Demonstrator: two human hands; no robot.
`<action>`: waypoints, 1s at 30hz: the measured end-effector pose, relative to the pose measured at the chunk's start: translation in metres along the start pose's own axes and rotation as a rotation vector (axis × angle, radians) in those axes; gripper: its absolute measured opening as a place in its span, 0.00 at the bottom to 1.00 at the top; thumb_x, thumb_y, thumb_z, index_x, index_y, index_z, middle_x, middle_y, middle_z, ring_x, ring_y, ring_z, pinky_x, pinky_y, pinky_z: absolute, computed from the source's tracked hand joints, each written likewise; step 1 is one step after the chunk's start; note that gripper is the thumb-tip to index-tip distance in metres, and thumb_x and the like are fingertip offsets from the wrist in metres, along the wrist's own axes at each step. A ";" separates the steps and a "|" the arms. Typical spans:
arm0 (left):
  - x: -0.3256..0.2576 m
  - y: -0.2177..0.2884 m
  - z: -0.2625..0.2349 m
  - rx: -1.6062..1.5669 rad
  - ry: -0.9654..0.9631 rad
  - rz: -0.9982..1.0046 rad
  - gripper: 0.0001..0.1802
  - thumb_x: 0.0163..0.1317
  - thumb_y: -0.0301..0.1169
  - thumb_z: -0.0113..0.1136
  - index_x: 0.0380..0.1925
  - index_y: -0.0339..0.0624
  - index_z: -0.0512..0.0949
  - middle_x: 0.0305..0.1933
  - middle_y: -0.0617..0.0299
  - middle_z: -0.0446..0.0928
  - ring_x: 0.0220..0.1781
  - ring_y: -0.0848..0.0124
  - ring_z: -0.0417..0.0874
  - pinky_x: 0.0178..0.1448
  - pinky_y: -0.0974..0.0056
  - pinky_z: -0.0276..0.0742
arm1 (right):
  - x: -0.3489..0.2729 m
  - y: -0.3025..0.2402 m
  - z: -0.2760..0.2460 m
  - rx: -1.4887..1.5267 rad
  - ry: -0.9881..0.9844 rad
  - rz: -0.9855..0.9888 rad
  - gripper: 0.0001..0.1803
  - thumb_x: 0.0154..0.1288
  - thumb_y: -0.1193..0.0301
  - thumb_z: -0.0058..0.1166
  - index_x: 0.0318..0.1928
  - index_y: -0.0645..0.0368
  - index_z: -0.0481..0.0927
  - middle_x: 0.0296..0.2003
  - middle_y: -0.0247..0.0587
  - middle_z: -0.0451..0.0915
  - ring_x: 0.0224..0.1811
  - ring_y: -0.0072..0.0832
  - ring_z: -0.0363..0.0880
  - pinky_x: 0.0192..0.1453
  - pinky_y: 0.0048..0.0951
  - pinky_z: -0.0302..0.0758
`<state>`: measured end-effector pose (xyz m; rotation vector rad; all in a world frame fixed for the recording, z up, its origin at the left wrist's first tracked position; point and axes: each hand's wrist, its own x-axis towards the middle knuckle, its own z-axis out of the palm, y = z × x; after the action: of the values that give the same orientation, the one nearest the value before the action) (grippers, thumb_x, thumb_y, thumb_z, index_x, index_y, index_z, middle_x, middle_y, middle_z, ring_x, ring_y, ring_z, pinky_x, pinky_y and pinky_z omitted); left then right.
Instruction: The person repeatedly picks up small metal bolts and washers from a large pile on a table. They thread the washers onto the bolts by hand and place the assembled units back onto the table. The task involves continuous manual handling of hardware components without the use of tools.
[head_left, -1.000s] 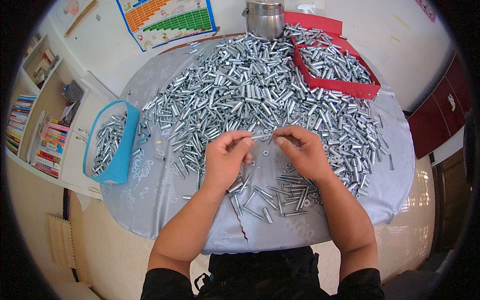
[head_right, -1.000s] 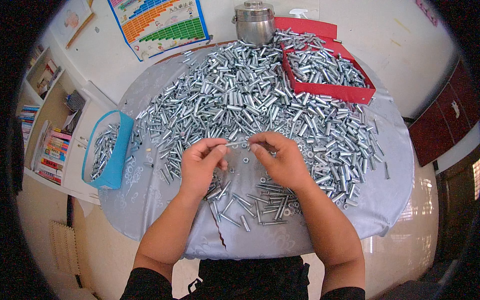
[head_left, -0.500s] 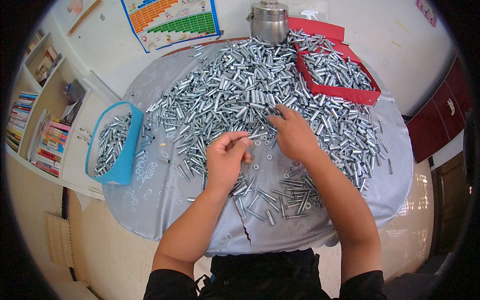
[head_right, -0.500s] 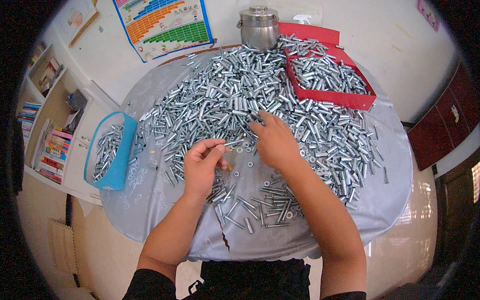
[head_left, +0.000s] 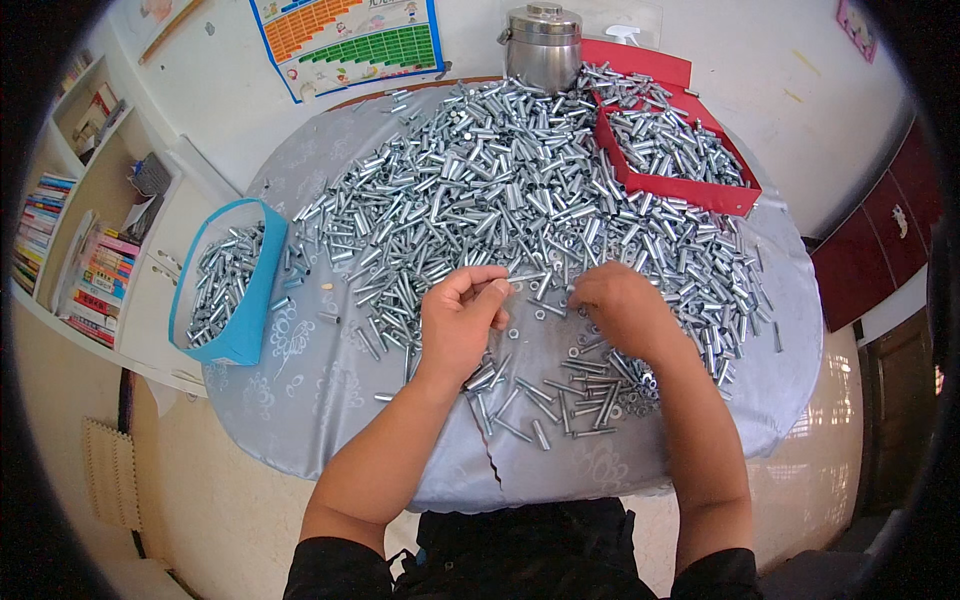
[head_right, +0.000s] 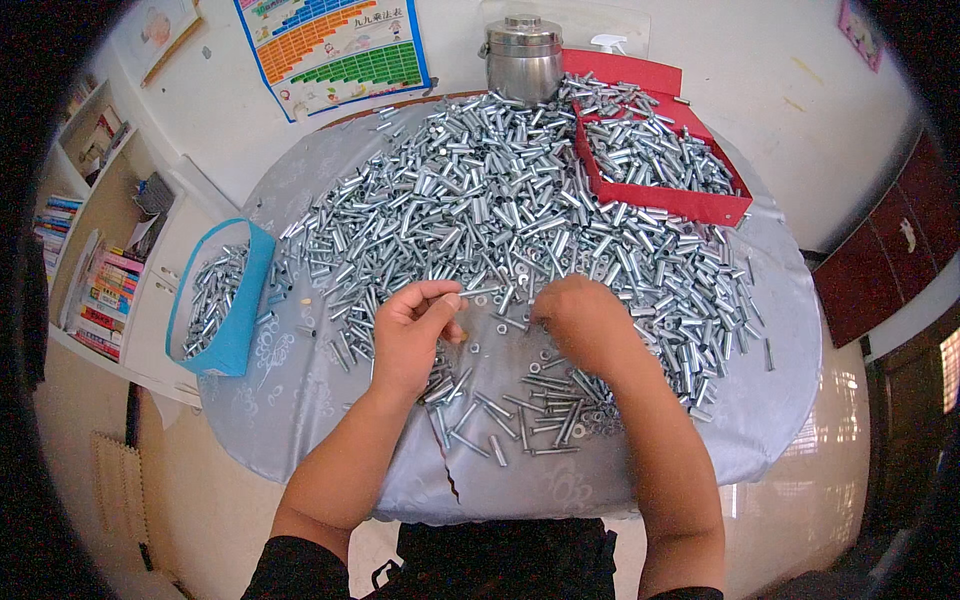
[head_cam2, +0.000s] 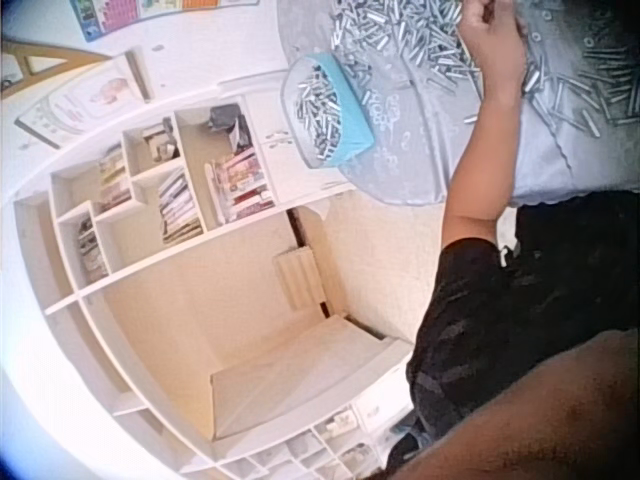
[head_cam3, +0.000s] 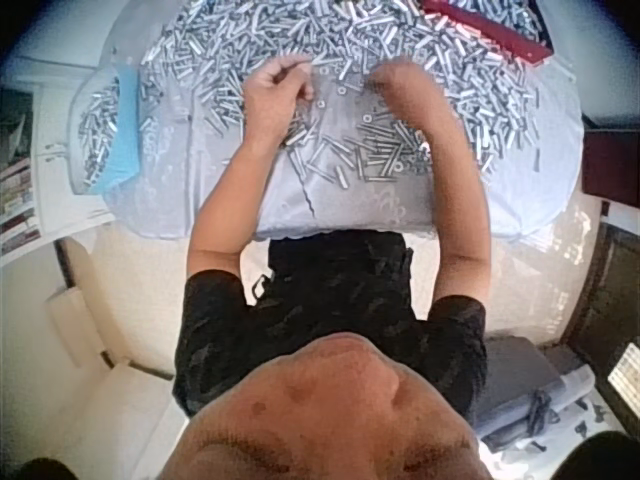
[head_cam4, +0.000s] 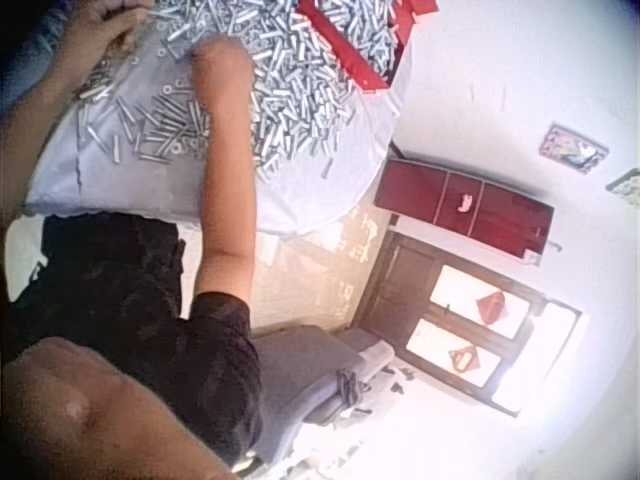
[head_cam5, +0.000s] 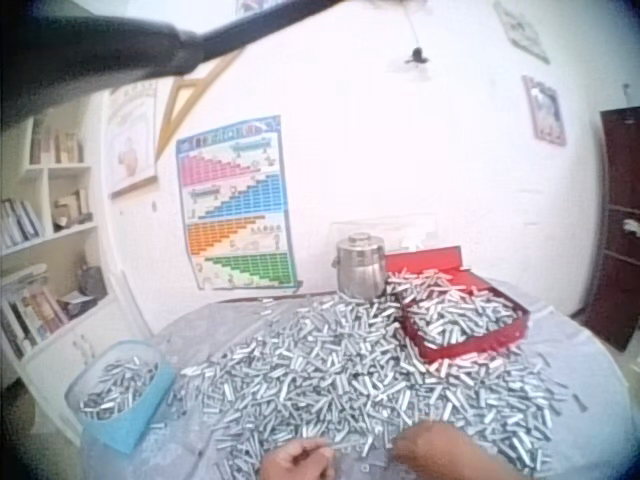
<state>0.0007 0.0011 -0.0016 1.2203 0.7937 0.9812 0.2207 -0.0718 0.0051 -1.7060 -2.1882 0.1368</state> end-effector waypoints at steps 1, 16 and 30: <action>0.000 0.000 0.000 0.006 -0.005 -0.003 0.10 0.62 0.23 0.58 0.43 0.33 0.79 0.34 0.57 0.82 0.25 0.76 0.77 0.30 0.70 0.76 | -0.003 -0.002 0.000 0.046 -0.007 -0.013 0.11 0.52 0.79 0.50 0.35 0.56 0.82 0.34 0.43 0.81 0.43 0.42 0.78 0.51 0.40 0.75; -0.002 -0.003 0.001 0.044 -0.109 -0.053 0.10 0.63 0.25 0.59 0.43 0.33 0.79 0.36 0.56 0.83 0.24 0.76 0.77 0.29 0.71 0.76 | -0.014 -0.022 -0.010 0.629 0.246 0.285 0.12 0.58 0.76 0.61 0.44 0.62 0.82 0.37 0.47 0.84 0.36 0.34 0.83 0.42 0.30 0.78; -0.002 -0.003 0.002 0.090 -0.129 -0.034 0.09 0.63 0.23 0.59 0.42 0.33 0.80 0.34 0.58 0.82 0.24 0.77 0.77 0.29 0.72 0.74 | -0.015 -0.026 -0.009 0.588 0.262 0.235 0.13 0.58 0.77 0.61 0.45 0.61 0.83 0.37 0.48 0.83 0.37 0.37 0.83 0.43 0.31 0.78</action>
<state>0.0024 -0.0017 -0.0045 1.3295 0.7610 0.8377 0.2029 -0.0942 0.0174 -1.5213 -1.5483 0.5277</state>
